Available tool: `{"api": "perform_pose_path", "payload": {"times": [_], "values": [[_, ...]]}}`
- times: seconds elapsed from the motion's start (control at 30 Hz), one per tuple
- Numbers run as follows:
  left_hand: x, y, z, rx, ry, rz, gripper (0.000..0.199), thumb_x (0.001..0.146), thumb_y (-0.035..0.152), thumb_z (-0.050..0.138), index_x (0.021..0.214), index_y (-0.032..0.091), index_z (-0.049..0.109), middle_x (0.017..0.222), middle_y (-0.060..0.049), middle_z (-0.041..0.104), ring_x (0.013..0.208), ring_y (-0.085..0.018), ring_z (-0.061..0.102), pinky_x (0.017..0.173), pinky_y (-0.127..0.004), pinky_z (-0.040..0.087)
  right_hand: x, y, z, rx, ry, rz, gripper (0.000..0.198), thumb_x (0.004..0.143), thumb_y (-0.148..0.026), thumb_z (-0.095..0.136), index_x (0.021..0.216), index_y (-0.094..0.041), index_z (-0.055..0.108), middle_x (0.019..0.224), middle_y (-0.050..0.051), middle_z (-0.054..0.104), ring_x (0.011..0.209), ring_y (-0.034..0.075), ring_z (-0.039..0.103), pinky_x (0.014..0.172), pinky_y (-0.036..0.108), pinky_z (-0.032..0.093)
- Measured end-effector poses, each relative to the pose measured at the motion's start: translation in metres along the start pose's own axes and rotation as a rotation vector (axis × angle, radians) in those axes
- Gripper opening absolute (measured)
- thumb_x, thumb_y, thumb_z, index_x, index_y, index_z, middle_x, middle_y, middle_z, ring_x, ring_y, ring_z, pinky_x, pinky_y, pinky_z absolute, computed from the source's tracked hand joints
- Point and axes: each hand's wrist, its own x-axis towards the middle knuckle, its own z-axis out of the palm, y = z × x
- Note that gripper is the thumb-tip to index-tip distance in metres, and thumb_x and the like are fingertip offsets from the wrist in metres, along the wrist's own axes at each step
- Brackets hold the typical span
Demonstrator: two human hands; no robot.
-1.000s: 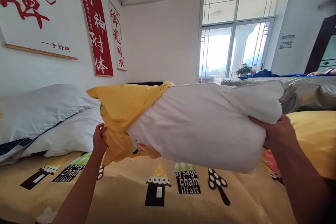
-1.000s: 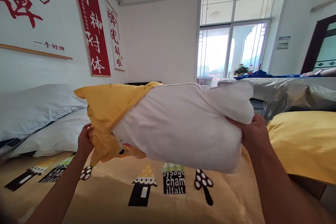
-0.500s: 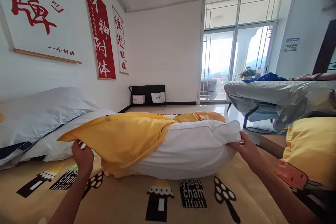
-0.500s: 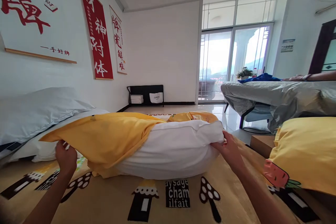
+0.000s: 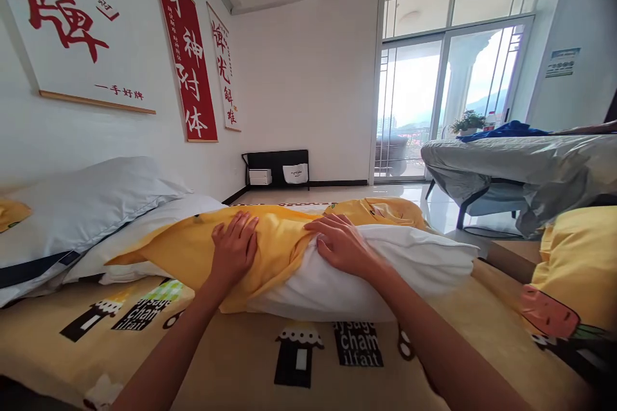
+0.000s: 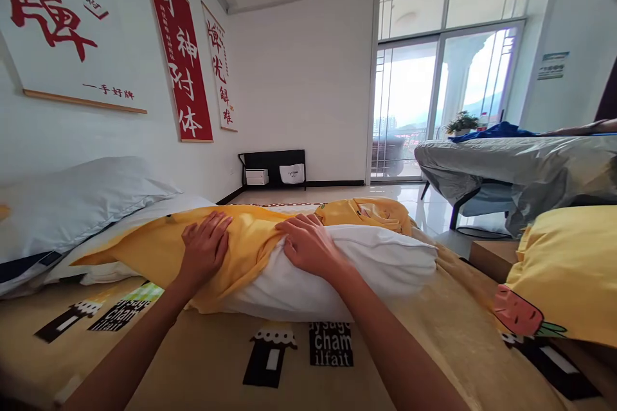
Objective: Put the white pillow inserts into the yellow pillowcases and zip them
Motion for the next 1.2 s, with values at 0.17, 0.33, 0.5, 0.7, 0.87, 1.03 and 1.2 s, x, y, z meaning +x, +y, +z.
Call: {"api": "perform_pose_path", "payload": {"times": [0.17, 0.33, 0.5, 0.7, 0.87, 1.03, 1.2], "values": [[-0.007, 0.023, 0.0, -0.017, 0.06, 0.109, 0.035, 0.093, 0.016, 0.036, 0.12, 0.017, 0.059, 0.113, -0.016, 0.066, 0.11, -0.026, 0.058, 0.1, -0.043, 0.027, 0.005, -0.015, 0.007, -0.095, -0.091, -0.069, 0.041, 0.076, -0.03, 0.06, 0.116, -0.022, 0.059, 0.108, 0.006, 0.064, 0.101, 0.022, 0.053, 0.092, 0.037, 0.035], [-0.015, 0.046, -0.011, -0.114, 0.053, 0.158, 0.042, 0.09, 0.015, 0.041, 0.132, 0.016, 0.046, 0.12, -0.017, 0.062, 0.117, -0.027, 0.054, 0.101, -0.043, 0.031, 0.008, -0.009, 0.025, -0.316, 0.034, 0.085, 0.015, 0.086, -0.031, 0.054, 0.09, -0.022, 0.066, 0.085, 0.003, 0.067, 0.083, 0.019, 0.056, 0.08, 0.033, 0.034], [-0.014, 0.057, -0.001, -0.136, -0.104, 0.098, 0.066, 0.084, 0.024, 0.049, 0.144, 0.011, 0.027, 0.142, -0.021, 0.046, 0.136, -0.031, 0.036, 0.112, -0.049, 0.02, 0.022, -0.002, 0.037, -0.4, 0.087, 0.139, 0.023, 0.091, -0.025, 0.045, 0.086, -0.019, 0.067, 0.08, 0.006, 0.069, 0.075, 0.02, 0.057, 0.072, 0.034, 0.032], [0.019, 0.051, 0.032, -0.088, -0.107, -0.067, 0.067, 0.077, 0.028, 0.054, 0.14, 0.013, 0.038, 0.14, -0.021, 0.048, 0.132, -0.034, 0.041, 0.108, -0.051, 0.022, 0.039, 0.013, 0.034, -0.452, 0.088, 0.166, 0.033, 0.091, -0.011, 0.037, 0.112, -0.014, 0.062, 0.088, 0.012, 0.069, 0.08, 0.023, 0.056, 0.07, 0.035, 0.034], [0.05, 0.04, 0.046, -0.092, -0.243, -0.031, 0.069, 0.074, 0.04, 0.059, 0.136, 0.015, 0.042, 0.139, -0.02, 0.049, 0.132, -0.035, 0.039, 0.105, -0.053, 0.025, 0.04, 0.028, 0.03, -0.472, 0.067, 0.227, 0.034, 0.089, -0.008, 0.035, 0.107, -0.014, 0.063, 0.096, 0.013, 0.068, 0.089, 0.024, 0.055, 0.074, 0.035, 0.035], [0.056, 0.041, 0.044, -0.012, -0.286, 0.06, 0.042, 0.073, 0.04, 0.061, 0.106, 0.014, 0.059, 0.101, -0.016, 0.064, 0.096, -0.032, 0.057, 0.087, -0.047, 0.036, 0.043, 0.029, 0.035, -0.467, 0.032, 0.319, 0.028, 0.086, -0.014, 0.043, 0.102, -0.022, 0.064, 0.099, 0.008, 0.068, 0.094, 0.022, 0.056, 0.077, 0.032, 0.038], [0.054, 0.044, 0.031, 0.074, -0.35, 0.186, 0.033, 0.076, 0.045, 0.058, 0.093, 0.016, 0.059, 0.091, -0.014, 0.063, 0.087, -0.03, 0.056, 0.078, -0.043, 0.036, 0.052, 0.048, 0.037, -0.517, 0.02, 0.618, 0.017, 0.077, -0.018, 0.05, 0.083, -0.015, 0.066, 0.07, 0.014, 0.065, 0.071, 0.026, 0.058, 0.064, 0.035, 0.037]]}}
